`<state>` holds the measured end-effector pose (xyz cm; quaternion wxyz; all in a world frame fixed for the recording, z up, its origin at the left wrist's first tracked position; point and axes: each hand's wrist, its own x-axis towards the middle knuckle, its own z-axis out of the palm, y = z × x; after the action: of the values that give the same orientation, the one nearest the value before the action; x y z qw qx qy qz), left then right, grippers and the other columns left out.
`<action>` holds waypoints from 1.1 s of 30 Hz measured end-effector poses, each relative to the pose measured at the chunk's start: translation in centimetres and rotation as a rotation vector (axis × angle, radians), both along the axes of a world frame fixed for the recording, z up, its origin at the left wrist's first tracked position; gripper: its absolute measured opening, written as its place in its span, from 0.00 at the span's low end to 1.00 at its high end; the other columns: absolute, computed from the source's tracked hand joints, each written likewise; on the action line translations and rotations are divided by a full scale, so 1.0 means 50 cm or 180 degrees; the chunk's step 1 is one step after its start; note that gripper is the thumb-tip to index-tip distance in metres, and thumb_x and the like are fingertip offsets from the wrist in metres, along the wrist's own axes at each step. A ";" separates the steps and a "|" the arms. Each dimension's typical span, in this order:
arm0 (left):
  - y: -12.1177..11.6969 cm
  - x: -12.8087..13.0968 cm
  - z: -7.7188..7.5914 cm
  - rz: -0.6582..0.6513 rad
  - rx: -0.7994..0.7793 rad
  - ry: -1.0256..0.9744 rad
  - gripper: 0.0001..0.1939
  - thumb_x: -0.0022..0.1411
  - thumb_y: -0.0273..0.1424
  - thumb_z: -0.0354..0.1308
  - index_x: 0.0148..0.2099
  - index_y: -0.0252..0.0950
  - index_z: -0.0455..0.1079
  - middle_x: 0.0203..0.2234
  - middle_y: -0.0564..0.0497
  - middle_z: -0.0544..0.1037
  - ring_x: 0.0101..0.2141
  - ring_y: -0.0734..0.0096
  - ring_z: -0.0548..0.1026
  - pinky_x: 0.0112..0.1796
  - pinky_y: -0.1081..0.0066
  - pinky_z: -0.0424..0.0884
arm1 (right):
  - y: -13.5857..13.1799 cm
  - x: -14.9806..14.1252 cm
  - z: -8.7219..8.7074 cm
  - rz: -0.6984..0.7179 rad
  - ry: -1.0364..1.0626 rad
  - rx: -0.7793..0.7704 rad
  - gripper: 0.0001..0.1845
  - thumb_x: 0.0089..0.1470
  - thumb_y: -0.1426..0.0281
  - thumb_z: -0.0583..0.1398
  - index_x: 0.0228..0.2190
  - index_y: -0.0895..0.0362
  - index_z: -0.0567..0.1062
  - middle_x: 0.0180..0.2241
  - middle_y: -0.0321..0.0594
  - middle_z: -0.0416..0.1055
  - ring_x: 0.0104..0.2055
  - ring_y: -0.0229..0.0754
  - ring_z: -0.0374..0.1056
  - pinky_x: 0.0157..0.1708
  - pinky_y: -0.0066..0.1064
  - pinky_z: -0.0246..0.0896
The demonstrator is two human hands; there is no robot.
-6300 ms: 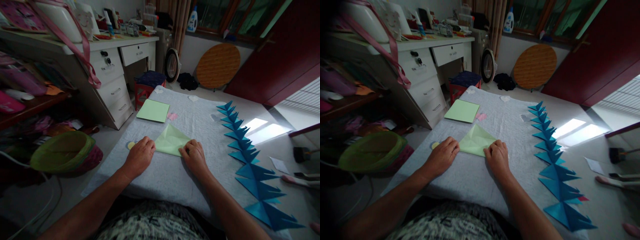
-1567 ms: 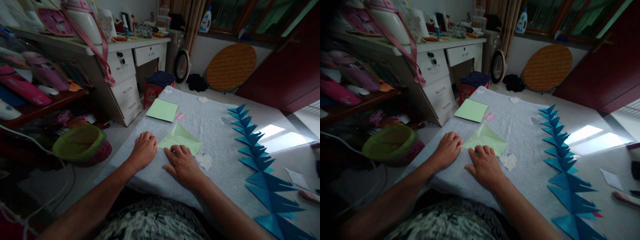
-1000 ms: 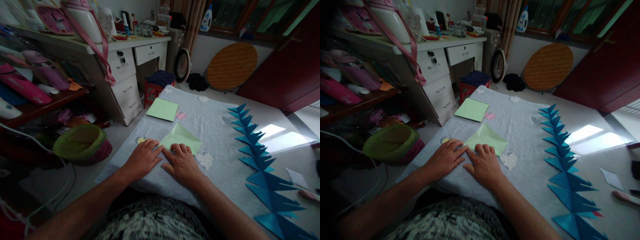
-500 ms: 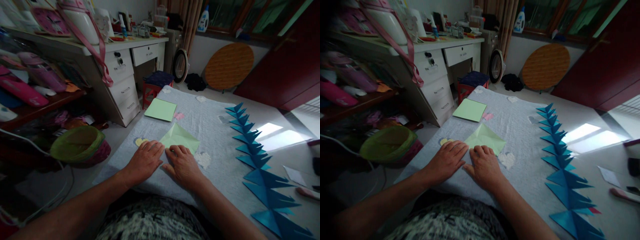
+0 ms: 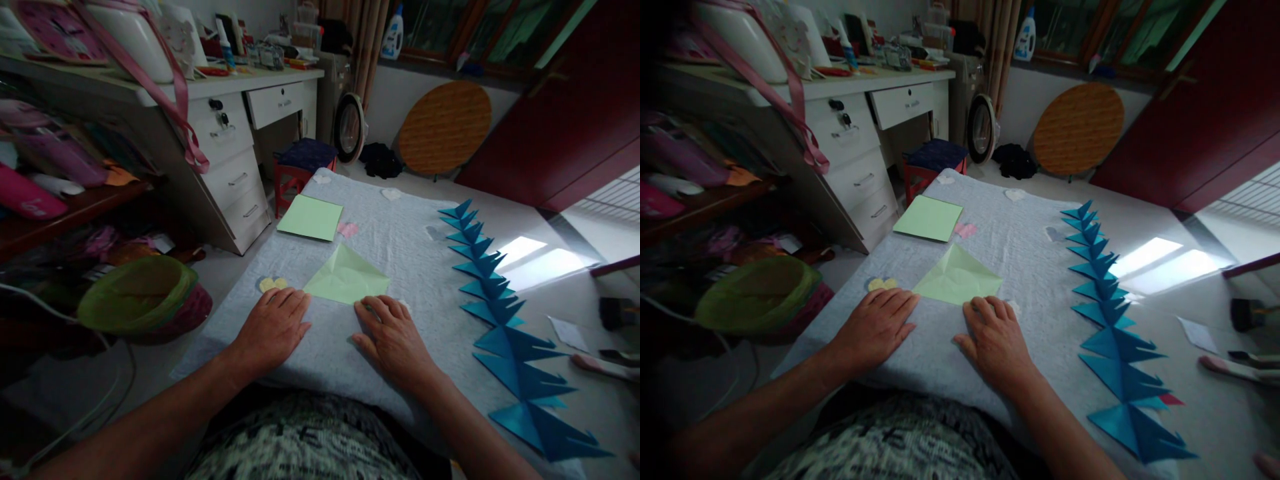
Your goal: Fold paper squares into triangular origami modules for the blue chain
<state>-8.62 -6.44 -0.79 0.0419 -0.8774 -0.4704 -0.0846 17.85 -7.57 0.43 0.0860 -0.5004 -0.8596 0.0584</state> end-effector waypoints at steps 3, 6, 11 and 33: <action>-0.003 0.000 -0.006 0.0093 0.0096 0.0004 0.19 0.65 0.32 0.58 0.57 0.32 0.70 0.51 0.38 0.76 0.51 0.48 0.72 0.51 0.53 0.67 | -0.014 0.027 -0.005 -0.0125 -0.0045 0.0102 0.23 0.63 0.61 0.59 0.56 0.56 0.71 0.56 0.47 0.69 0.57 0.56 0.59 0.58 0.50 0.55; -0.005 0.000 -0.011 0.0136 0.0171 0.0018 0.19 0.65 0.32 0.58 0.57 0.30 0.69 0.51 0.36 0.75 0.51 0.48 0.72 0.50 0.53 0.68 | -0.024 0.043 -0.012 -0.0229 -0.0072 0.0189 0.23 0.62 0.61 0.60 0.56 0.54 0.71 0.56 0.46 0.70 0.58 0.57 0.59 0.58 0.49 0.55; -0.009 0.003 -0.008 0.0216 0.0277 0.0032 0.19 0.63 0.32 0.59 0.55 0.29 0.70 0.49 0.35 0.75 0.49 0.48 0.72 0.50 0.55 0.70 | -0.034 0.053 -0.022 -0.0303 0.0006 0.0260 0.22 0.62 0.61 0.60 0.56 0.55 0.73 0.56 0.46 0.71 0.59 0.57 0.59 0.58 0.49 0.55; 0.104 0.101 0.056 -0.0067 -0.1030 -0.1639 0.20 0.58 0.28 0.61 0.54 0.34 0.72 0.47 0.42 0.79 0.49 0.52 0.73 0.52 0.54 0.67 | 0.078 0.012 -0.042 -0.0978 0.2330 -0.0016 0.06 0.55 0.67 0.59 0.27 0.53 0.73 0.44 0.45 0.73 0.51 0.53 0.64 0.54 0.49 0.56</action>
<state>-3.58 -1.24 1.99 -0.2199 -0.8272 -0.4638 -0.2285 18.47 -3.67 -1.68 0.3933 -0.5695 -0.6870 0.2214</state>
